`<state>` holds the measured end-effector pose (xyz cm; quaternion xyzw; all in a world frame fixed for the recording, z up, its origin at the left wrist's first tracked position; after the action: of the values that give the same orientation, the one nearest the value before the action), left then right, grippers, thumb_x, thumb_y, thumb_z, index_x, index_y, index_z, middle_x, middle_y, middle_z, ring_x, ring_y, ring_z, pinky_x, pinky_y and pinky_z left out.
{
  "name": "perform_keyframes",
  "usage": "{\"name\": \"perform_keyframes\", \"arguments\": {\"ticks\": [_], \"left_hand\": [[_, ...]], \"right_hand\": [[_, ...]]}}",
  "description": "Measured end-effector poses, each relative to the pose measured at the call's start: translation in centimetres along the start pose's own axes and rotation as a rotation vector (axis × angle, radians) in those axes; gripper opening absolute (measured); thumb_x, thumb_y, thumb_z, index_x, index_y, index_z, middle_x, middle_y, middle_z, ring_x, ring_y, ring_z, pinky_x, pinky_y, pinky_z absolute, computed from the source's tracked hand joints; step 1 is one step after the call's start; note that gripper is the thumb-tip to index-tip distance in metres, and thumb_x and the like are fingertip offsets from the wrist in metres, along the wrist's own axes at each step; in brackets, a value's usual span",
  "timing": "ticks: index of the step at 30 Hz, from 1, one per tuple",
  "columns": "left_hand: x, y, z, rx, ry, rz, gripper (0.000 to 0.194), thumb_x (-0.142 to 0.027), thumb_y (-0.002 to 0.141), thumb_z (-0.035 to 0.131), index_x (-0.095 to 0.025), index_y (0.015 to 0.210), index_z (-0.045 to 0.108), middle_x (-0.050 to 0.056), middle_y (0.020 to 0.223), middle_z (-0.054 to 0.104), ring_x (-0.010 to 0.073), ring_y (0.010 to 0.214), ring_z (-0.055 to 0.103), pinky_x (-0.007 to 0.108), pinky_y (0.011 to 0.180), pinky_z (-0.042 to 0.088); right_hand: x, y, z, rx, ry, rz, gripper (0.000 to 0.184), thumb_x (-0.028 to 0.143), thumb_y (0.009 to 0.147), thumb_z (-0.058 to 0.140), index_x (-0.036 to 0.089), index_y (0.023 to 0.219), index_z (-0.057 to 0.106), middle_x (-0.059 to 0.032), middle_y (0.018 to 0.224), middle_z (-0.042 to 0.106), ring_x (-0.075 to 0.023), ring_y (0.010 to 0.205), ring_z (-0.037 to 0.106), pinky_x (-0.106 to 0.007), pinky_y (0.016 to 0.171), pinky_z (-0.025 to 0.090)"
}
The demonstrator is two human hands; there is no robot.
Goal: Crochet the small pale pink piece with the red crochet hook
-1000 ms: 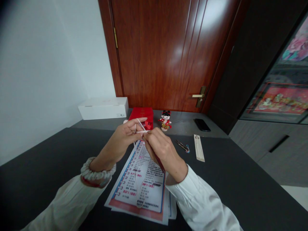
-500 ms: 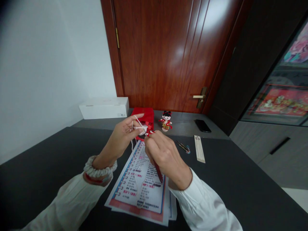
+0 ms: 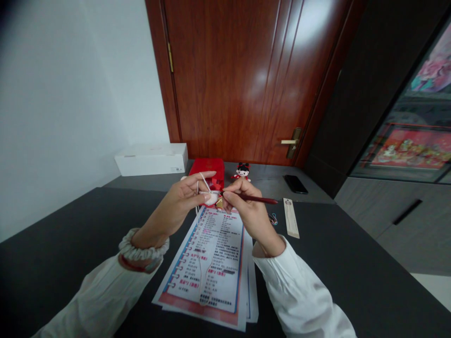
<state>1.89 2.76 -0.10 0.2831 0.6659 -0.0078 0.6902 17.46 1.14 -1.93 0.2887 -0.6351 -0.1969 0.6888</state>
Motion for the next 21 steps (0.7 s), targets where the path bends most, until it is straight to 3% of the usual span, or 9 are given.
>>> {"name": "perform_keyframes", "arguments": {"ticks": [3,7,10,12,15,18,21], "left_hand": [[-0.1,0.5,0.4,-0.014,-0.113,-0.045,0.051,-0.017,0.078,0.065,-0.015,0.128,0.053,-0.004,0.07,0.058,0.0095,0.063,0.052,0.025,0.064,0.041],[-0.4,0.7,0.9,-0.047,-0.232,-0.091,0.05,-0.015,0.076,0.065,-0.013,0.124,0.055,-0.003,0.071,0.058,0.0091,0.066,0.052,0.023,0.064,0.039],[-0.2,0.5,0.8,-0.012,-0.303,-0.166,0.05,-0.015,0.074,0.067,-0.013,0.122,0.056,0.0,0.077,0.06,0.0106,0.07,0.055,0.024,0.066,0.04],[0.0,0.4,0.4,0.019,-0.345,-0.195,0.05,-0.014,0.073,0.067,-0.012,0.122,0.056,0.002,0.083,0.063,0.012,0.073,0.058,0.025,0.068,0.042],[0.2,0.4,-0.5,0.044,-0.38,-0.194,0.052,-0.012,0.072,0.067,-0.011,0.123,0.054,0.004,0.084,0.064,0.0132,0.074,0.06,0.026,0.07,0.045],[0.6,0.5,-1.2,0.091,-0.377,-0.198,0.054,-0.012,0.071,0.067,-0.011,0.123,0.054,0.004,0.085,0.065,0.0137,0.072,0.061,0.026,0.069,0.047],[1.2,0.5,-1.6,0.16,-0.364,-0.206,0.052,-0.014,0.071,0.068,-0.012,0.121,0.057,0.006,0.087,0.065,0.0137,0.072,0.061,0.026,0.068,0.046]], "right_hand": [[0.6,-0.3,1.0,-0.014,-0.368,-0.238,0.004,0.02,0.09,0.054,0.021,0.087,0.055,0.0004,0.073,0.062,-0.0132,0.065,0.058,-0.028,0.061,0.048],[0.6,-1.2,2.1,0.024,-0.886,-0.594,0.016,0.008,0.09,0.05,0.02,0.098,0.055,-0.006,0.081,0.062,-0.019,0.077,0.057,-0.034,0.066,0.048],[0.1,-1.5,1.9,0.027,-0.874,-0.699,0.022,0.006,0.088,0.052,0.02,0.105,0.054,-0.0061,0.082,0.062,-0.0185,0.074,0.056,-0.033,0.063,0.048],[0.2,-1.4,1.4,0.059,-0.69,-0.655,0.02,0.008,0.089,0.053,0.022,0.103,0.055,-0.0047,0.086,0.064,-0.0175,0.077,0.059,-0.034,0.067,0.05],[0.6,-0.9,0.2,0.061,-0.406,-0.425,0.008,0.016,0.09,0.056,0.023,0.095,0.057,-0.0025,0.085,0.065,-0.0166,0.079,0.063,-0.033,0.069,0.052],[0.8,-0.7,-0.8,0.087,-0.25,-0.245,0.002,0.02,0.089,0.06,0.022,0.09,0.059,-0.0019,0.083,0.066,-0.0142,0.07,0.062,-0.03,0.062,0.05],[0.8,-0.7,-1.6,0.12,-0.184,-0.196,0.003,0.021,0.087,0.063,0.022,0.089,0.062,-0.0023,0.085,0.067,-0.0126,0.065,0.06,-0.029,0.06,0.049]]}}
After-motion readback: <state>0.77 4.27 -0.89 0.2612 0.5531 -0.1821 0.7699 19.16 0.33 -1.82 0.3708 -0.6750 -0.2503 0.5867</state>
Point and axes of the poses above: each hand's wrist, its own y-axis towards the middle knuckle, its own z-axis out of the palm, x = y × z, the point moved 3 cm from there along y, towards the middle knuckle
